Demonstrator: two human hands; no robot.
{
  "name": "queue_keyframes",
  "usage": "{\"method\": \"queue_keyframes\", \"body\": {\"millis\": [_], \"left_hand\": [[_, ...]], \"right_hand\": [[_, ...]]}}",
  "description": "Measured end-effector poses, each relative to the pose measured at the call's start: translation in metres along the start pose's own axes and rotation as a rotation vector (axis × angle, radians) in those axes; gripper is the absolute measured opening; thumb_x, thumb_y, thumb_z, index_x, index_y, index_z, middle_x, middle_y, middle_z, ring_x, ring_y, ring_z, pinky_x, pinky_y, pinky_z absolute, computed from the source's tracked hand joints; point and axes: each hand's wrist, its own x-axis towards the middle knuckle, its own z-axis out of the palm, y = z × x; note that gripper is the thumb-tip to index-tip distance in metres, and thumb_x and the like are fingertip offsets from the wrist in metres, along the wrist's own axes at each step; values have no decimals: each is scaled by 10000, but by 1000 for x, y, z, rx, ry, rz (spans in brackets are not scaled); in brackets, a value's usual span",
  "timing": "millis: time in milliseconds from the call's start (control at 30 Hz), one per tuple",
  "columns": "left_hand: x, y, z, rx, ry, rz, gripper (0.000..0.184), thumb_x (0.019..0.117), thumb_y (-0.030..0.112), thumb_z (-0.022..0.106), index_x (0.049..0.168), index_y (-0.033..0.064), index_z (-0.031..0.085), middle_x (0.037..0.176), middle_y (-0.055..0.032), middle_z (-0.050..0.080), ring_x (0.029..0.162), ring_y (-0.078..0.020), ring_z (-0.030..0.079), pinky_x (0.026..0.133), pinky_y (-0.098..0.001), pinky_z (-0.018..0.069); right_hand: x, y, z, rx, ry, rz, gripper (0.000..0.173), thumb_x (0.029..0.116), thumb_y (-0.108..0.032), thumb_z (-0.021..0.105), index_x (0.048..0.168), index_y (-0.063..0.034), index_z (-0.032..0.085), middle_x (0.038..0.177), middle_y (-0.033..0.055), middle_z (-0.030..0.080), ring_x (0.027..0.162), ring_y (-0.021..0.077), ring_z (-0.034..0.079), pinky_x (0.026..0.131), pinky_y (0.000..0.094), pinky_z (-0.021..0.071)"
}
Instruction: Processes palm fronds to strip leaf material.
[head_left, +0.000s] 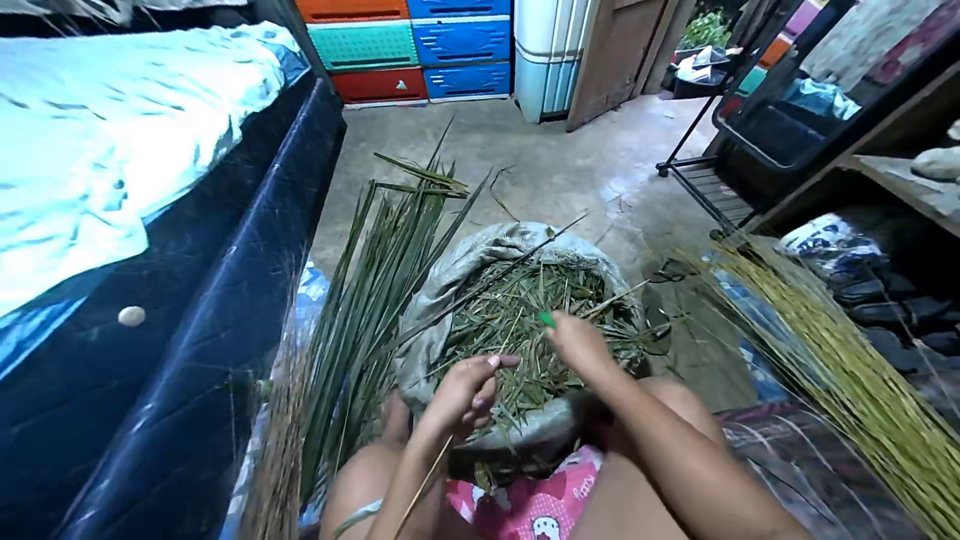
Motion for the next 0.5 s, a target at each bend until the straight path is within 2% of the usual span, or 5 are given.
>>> {"method": "queue_keyframes", "body": {"millis": [67,133,233,400,500], "left_hand": [[-7,1,-2,-34,-33,6,433,1116,191,290,1275,20,655,488,105,339,342,13,285,328,-153,270],[-6,-1,-2,-56,-7,-1,423,1123,191,302,1262,11,658,489,98,340,342,9,286,328,-155,270],[-5,-2,2,-46,9,-27,410,1124,195,314,1206,3,666,486,92,337,341,9,282,327,-152,261],[-14,0,3,44,-94,-23,410,1120,186,312,1184,14,678,484,98,337,343,10,287,334,-156,276],[-15,-3,2,83,-106,-6,406,1114,182,320,1179,16,685,481,98,349,345,9,293,337,-157,278]], "right_hand": [[8,13,-9,32,50,63,344,1089,-279,467,1284,-47,630,1186,216,694,1127,390,676,930,597,521],[-15,3,-14,41,23,-9,328,1084,-274,482,1266,-47,634,1150,222,695,1090,398,680,908,606,521],[-58,-17,6,-34,-96,-149,315,1072,-282,498,1237,-53,638,1103,216,705,1057,400,689,882,611,525],[-23,18,9,34,52,94,345,1084,-280,479,1281,-45,637,1185,227,696,1128,407,675,928,616,520],[-41,12,-4,66,77,55,338,1084,-279,483,1273,-45,636,1155,228,697,1108,401,678,924,610,517]]}}
